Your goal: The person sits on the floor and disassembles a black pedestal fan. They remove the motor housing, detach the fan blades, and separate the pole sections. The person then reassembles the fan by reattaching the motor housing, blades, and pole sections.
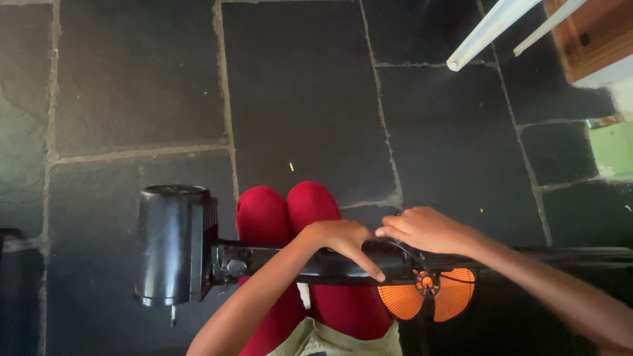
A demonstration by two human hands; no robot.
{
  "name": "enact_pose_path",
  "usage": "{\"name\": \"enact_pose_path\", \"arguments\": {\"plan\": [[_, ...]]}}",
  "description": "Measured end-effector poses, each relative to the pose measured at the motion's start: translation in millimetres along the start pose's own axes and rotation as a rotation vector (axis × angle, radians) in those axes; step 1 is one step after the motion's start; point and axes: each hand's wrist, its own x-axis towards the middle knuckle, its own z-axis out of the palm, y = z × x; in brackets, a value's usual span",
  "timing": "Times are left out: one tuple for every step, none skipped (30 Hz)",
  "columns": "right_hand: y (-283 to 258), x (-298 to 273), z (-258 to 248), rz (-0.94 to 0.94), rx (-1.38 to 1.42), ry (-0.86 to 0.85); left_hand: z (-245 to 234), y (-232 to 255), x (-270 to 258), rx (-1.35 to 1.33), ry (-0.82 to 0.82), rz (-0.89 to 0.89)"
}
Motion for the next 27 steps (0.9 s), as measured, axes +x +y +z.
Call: {"name": "enact_pose_path", "arguments": {"plan": [[-2, 1, 0, -0.013, -0.007, 0.023, 0, 0, -1, 0.019, 0.006, -0.007], [-3, 0, 0, -0.001, 0.051, 0.024, -1, 1, -2, 0.037, 0.008, -0.011], [-2, -3, -1, 0.014, 0.108, 0.019, 0, 2, -2, 0.051, 0.010, -0.012], [0, -5, -3, 0.028, 0.165, 0.014, 0, 3, -3, 0.064, 0.012, -0.013], [3, -8, -4, -0.081, 0.272, 0.052, -1, 3, -5, 0.054, 0.035, -0.003], [8, -12, -6, -0.190, 0.378, 0.090, -2, 3, -7, 0.043, 0.057, 0.006], [12, -17, -8, -0.298, 0.484, 0.133, -4, 4, -9, 0.034, 0.080, 0.017], [15, -19, -10, -0.298, 0.473, 0.114, -5, 6, -11, 0.034, 0.091, 0.026], [16, -21, -10, -0.298, 0.463, 0.095, -5, 7, -13, 0.034, 0.102, 0.034], [16, -22, -10, -0.298, 0.452, 0.076, -4, 9, -15, 0.034, 0.113, 0.043], [15, -22, -11, -0.280, 0.447, 0.070, -4, 11, -16, 0.047, 0.109, 0.031], [14, -23, -10, -0.261, 0.441, 0.063, -4, 13, -16, 0.060, 0.106, 0.020], [12, -24, -10, -0.244, 0.434, 0.054, -3, 14, -16, 0.071, 0.105, 0.007], [10, -26, -8, -0.261, 0.386, 0.083, -2, 15, -17, 0.085, 0.112, 0.017], [8, -27, -6, -0.280, 0.337, 0.111, -2, 15, -18, 0.098, 0.119, 0.025], [6, -28, -4, -0.299, 0.288, 0.138, -2, 15, -18, 0.110, 0.127, 0.032], [6, -30, -2, -0.259, 0.272, 0.133, -3, 15, -20, 0.105, 0.130, 0.045], [6, -33, 0, -0.220, 0.256, 0.129, -4, 16, -21, 0.100, 0.133, 0.058], [6, -34, 3, -0.179, 0.241, 0.126, -5, 16, -22, 0.097, 0.134, 0.072], [7, -35, 5, -0.192, 0.294, 0.137, -5, 16, -23, 0.089, 0.135, 0.079], [8, -35, 6, -0.204, 0.348, 0.148, -6, 16, -24, 0.081, 0.135, 0.087], [10, -34, 8, -0.216, 0.402, 0.159, -7, 16, -25, 0.072, 0.136, 0.095], [12, -35, 9, -0.221, 0.447, 0.150, -7, 17, -26, 0.078, 0.145, 0.089], [13, -35, 9, -0.226, 0.492, 0.141, -6, 17, -26, 0.083, 0.154, 0.082], [14, -35, 9, -0.231, 0.536, 0.133, -6, 18, -26, 0.090, 0.163, 0.076], [15, -36, 8, -0.247, 0.512, 0.156, -6, 19, -26, 0.101, 0.167, 0.065], [15, -36, 7, -0.264, 0.486, 0.179, -6, 19, -25, 0.112, 0.172, 0.055]]}}
